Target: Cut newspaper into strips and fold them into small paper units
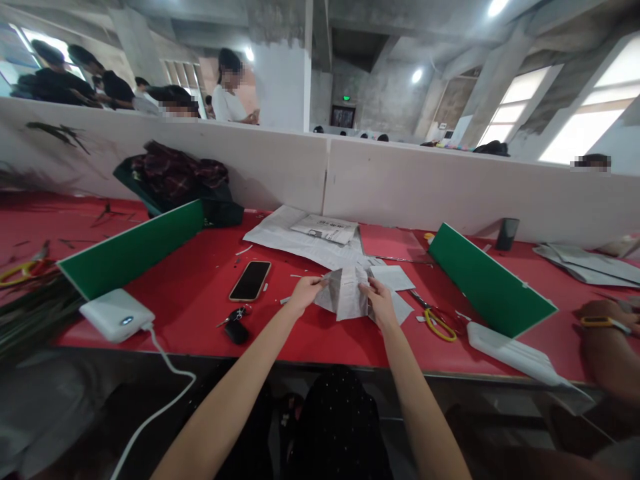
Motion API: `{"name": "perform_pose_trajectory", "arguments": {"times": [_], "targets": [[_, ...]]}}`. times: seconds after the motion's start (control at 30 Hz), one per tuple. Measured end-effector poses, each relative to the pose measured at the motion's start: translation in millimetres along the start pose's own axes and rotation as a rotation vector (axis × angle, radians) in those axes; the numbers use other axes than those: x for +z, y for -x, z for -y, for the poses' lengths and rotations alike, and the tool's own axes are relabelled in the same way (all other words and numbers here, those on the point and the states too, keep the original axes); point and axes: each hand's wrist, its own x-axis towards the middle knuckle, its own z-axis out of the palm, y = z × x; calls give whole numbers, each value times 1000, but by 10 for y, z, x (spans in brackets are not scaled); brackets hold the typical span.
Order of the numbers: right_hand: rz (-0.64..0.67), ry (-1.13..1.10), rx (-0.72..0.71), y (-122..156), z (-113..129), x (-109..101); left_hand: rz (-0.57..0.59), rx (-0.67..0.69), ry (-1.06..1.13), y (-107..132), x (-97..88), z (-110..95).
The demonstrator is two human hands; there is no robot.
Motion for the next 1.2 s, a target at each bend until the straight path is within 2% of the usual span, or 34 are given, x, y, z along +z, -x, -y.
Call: {"name": "perform_pose_trajectory", "arguments": {"times": [0.07,0.17,0.27,0.37,0.57,0.73,0.93,1.07,1.2], "targets": [[-16,-14,-12,4,17,-13,-33,9,-20,-2,-44,-27],[-4,-141,56,-2,53,-50,-53,-11,-51,9,-114,-77],[19,-259,123,-20,99,-91,-31,-49,-73,27,-162,-113],[38,-269,118,-25,147,-99,-14,-72,-77,35,-171,-112],[120,-199,121,51,158,-27,27,-83,-1,35,-101,-82],[172,-39,109,119,84,38,59,-83,48,59,-43,-85],[210,45,129,116,27,45,112,-24,76,95,-12,-65],[195,89,78,88,10,36,68,-88,77,104,22,-54],[164,112,8,59,14,67,91,-189,119,105,17,-54]]}}
